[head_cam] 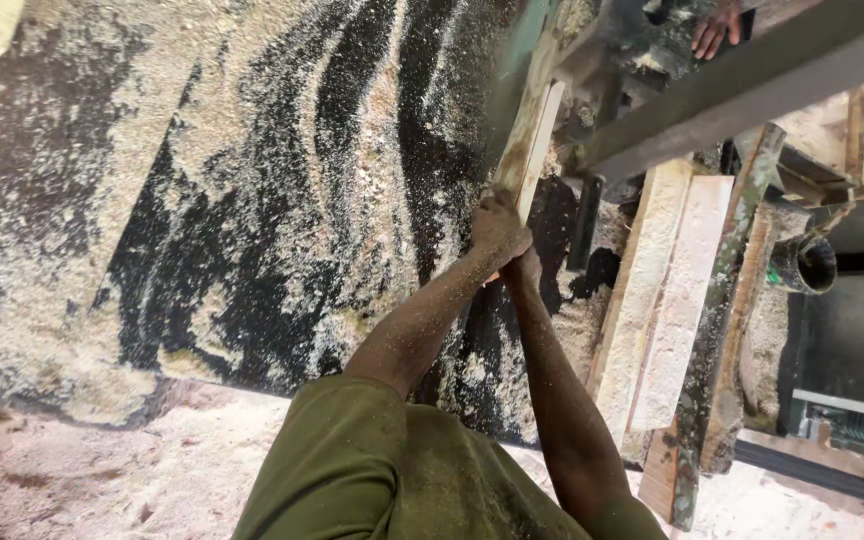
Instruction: The person uses a band saw to cut various pieces of wood, feeding them through the blade and then stacking the cut pieces to the side.
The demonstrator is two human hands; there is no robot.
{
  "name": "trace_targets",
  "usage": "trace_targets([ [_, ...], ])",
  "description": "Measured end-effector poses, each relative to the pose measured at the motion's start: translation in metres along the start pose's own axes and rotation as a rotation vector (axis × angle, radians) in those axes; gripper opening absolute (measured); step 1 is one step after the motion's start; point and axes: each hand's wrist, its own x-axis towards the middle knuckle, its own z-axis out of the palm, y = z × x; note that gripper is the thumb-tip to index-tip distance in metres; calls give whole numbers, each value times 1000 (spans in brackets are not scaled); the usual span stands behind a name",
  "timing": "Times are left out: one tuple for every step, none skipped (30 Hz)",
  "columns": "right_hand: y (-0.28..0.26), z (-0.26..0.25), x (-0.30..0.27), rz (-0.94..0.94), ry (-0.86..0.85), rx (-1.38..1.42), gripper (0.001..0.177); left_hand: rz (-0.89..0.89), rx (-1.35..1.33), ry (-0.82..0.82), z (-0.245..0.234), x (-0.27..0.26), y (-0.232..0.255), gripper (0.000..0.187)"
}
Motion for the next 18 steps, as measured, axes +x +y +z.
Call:
trace_targets([
  [1, 3, -9, -5, 10, -16, 63, 3, 5, 6, 3, -6, -4, 101],
  [2, 5, -19, -6, 16, -10, 63, -6, -32, -9, 6, -13, -6, 103],
  [3, 7, -28, -4, 21, -9, 62, -15, -70, -24, 9, -19, -7, 105],
  [5, 8, -37, -10, 20, 1, 62, -12, -65, -20, 12, -27, -9, 105],
  [7, 9, -45, -17, 24, 17, 61, -13, -96, -20, 14, -37, -12, 108],
  [10, 12, -58, -26, 19, 30, 60, -20, -129, -25, 18, -49, -14, 110],
  [14, 14, -72, -37, 12, 47, 60, -23, -126, -27, 20, -59, -16, 110],
  [16, 15, -88, -49, 3, 70, 59, -16, -72, -63, 21, -68, -17, 111],
  [18, 16, -105, -60, -5, 94, 58, -10, -18, -100, 21, -79, -18, 113],
  [19, 18, -126, -74, -16, 124, 58, -11, -9, -104, 25, -97, -20, 113],
  [20, 19, -149, -88, -32, 150, 57, -33, -101, -90, 32, -122, -23, 110],
  [20, 23, -179, -101, -54, 183, 57, -59, -188, -82, 39, -150, -30, 108],
  [23, 24, -206, -111, -83, 209, 56, -48, -192, -94, 43, -174, -38, 110],
  [29, 26, -238, -105, -135, 230, 56, -33, -195, -115, 51, -204, -48, 112],
  [37, 26, -270, -99, -191, 249, 56, -37, -181, -133, 60, -242, -58, 112],
  [41, 26, -295, -82, -261, 262, 55, 63, -158, -1, 64, -275, -68, 115],
  [47, 26, -316, -138, -293, 403, 55, 168, -134, 129, 61, -296, -77, 119],
  [62, 29, -346, -180, -355, 560, 55, 158, -128, 100, 63, -321, -83, 119],
])
